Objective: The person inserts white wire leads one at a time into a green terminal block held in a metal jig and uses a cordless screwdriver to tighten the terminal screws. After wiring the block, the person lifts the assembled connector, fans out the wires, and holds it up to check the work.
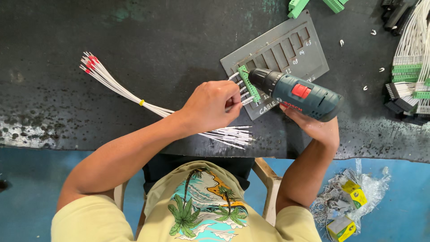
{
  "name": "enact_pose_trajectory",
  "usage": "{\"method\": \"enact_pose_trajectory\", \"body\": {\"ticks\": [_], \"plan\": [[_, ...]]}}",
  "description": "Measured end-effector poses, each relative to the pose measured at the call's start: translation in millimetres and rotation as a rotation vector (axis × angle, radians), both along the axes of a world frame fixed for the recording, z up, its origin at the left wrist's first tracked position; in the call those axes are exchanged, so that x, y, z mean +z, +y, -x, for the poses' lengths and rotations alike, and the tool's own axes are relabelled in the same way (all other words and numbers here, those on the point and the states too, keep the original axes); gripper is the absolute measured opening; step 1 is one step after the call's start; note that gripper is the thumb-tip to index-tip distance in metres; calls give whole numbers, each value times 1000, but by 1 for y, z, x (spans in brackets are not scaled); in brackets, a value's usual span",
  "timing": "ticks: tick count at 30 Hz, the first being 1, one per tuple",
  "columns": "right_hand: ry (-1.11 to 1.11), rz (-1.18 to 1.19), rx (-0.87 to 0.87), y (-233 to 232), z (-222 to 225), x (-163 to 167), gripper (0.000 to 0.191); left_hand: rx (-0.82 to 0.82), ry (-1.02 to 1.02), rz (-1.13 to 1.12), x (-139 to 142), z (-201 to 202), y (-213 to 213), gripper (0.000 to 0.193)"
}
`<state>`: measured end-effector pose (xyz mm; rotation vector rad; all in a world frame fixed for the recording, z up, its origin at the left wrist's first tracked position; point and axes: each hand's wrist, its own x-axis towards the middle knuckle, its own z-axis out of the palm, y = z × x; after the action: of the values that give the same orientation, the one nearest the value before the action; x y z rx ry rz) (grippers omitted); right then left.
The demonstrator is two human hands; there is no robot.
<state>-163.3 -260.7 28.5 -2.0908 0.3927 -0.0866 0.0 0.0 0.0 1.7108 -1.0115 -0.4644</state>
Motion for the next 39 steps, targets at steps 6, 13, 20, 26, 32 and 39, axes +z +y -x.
{"method": "enact_pose_trajectory", "body": {"ticks": [6, 13, 20, 26, 32, 39], "plan": [[19, 8, -19, -5, 2, -2, 25, 30, -177, 10, -15, 5, -5, 13], [-27, -12, -9, -6, 5, -2, 26, 20, -371, -43, -24, 9, -8, 11], [-9, 18, -12, -7, 5, 0, 26, 8, -391, -51, -24, 8, -8, 11], [-35, 17, 9, -7, 5, 1, 26, 9, -400, -54, -23, 7, -8, 11], [-38, -7, 20, -9, 6, -1, 26, 10, -391, -31, -23, 5, -7, 11], [-35, 31, 23, -9, 7, -2, 26, 15, -416, -44, -22, 3, -6, 12]]}}
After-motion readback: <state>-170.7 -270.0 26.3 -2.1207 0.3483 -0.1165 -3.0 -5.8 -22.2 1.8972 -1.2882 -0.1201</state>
